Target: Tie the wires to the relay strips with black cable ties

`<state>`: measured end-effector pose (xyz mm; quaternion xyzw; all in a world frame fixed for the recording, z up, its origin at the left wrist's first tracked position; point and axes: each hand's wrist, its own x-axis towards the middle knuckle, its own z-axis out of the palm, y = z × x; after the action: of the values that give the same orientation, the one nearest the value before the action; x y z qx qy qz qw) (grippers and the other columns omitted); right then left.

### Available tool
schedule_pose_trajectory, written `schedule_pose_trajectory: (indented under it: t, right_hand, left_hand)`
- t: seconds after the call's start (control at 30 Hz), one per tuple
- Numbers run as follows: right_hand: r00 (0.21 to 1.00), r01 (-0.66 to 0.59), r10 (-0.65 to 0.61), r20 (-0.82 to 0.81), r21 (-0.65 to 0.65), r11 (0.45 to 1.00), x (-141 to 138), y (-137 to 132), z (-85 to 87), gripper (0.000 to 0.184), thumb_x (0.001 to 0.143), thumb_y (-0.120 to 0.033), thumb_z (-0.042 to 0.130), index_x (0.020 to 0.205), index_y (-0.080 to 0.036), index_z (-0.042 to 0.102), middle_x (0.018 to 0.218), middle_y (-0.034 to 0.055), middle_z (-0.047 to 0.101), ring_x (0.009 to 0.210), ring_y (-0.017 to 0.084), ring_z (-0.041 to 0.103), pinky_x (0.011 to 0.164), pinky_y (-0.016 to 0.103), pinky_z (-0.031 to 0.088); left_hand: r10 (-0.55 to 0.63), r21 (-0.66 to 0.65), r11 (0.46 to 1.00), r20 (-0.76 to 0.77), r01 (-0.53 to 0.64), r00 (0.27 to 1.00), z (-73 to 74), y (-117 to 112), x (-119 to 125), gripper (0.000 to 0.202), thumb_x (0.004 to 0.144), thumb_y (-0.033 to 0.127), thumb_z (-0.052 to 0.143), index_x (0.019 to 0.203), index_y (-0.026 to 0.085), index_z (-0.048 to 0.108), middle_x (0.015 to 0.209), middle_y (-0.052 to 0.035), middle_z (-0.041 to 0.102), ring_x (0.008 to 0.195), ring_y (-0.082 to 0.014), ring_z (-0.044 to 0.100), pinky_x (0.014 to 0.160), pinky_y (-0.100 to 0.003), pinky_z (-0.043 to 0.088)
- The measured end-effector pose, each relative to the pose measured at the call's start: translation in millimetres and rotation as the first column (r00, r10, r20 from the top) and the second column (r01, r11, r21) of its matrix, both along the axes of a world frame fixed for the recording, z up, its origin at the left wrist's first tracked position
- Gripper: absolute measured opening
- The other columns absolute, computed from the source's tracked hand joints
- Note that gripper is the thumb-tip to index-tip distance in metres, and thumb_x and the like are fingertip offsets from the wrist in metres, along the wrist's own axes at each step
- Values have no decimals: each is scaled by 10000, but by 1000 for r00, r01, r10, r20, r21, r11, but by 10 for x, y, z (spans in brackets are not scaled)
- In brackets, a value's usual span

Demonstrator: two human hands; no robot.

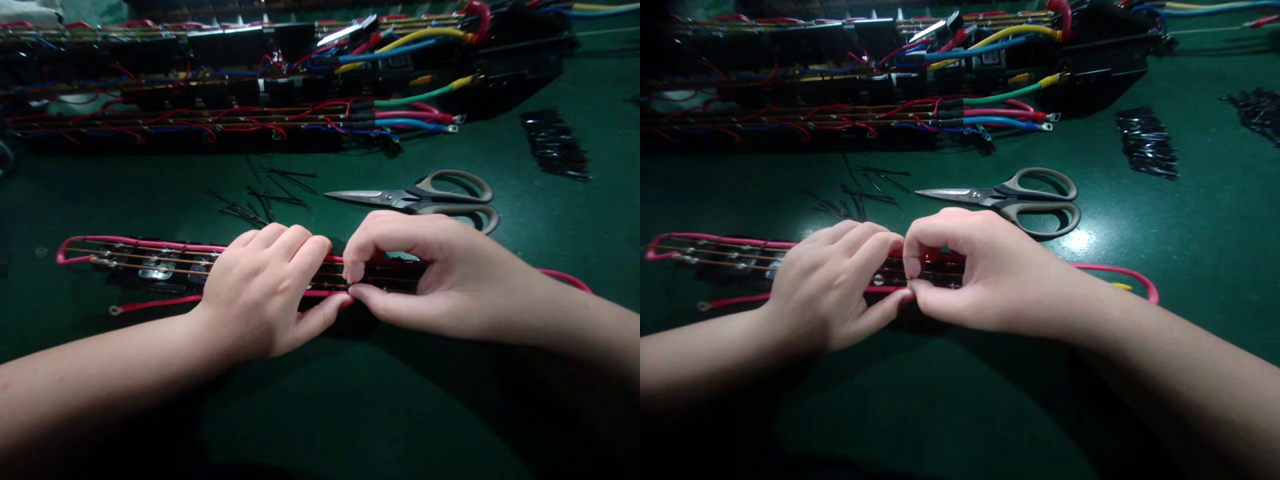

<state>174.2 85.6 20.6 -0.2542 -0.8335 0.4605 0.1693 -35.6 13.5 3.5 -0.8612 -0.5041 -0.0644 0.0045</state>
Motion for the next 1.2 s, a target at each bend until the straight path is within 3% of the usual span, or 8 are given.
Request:
schedule_pose_trajectory:
  t: [0.53,0.97,1.2]
  right_hand:
    - [999,-32,32,-12,-9,999,-1,4,22,66,815,-130,659,807,-189,688,810,4,686,753,142,621,660,263,478]
    - [997,-69,71,-21,79,995,-1,12,-24,65,818,-102,663,806,-150,705,786,8,679,760,125,593,686,256,455]
    - [999,-43,44,-13,30,999,-7,14,3,49,833,-134,663,810,-149,703,794,4,676,741,124,600,655,254,464]
  left_hand:
    - [-7,8,1000,7,7,1000,1,0,-5,406,1008,544,397,996,195,606,1027,-98,702,849,-266,607,691,-396,422]
    - [-14,51,999,-13,14,1000,-23,-1,-10,420,1015,540,379,1005,186,605,1014,-90,699,840,-272,619,685,-393,420]
    - [-42,59,997,11,41,999,-39,6,-23,461,1003,607,392,997,193,594,995,-85,698,834,-270,616,688,-394,430]
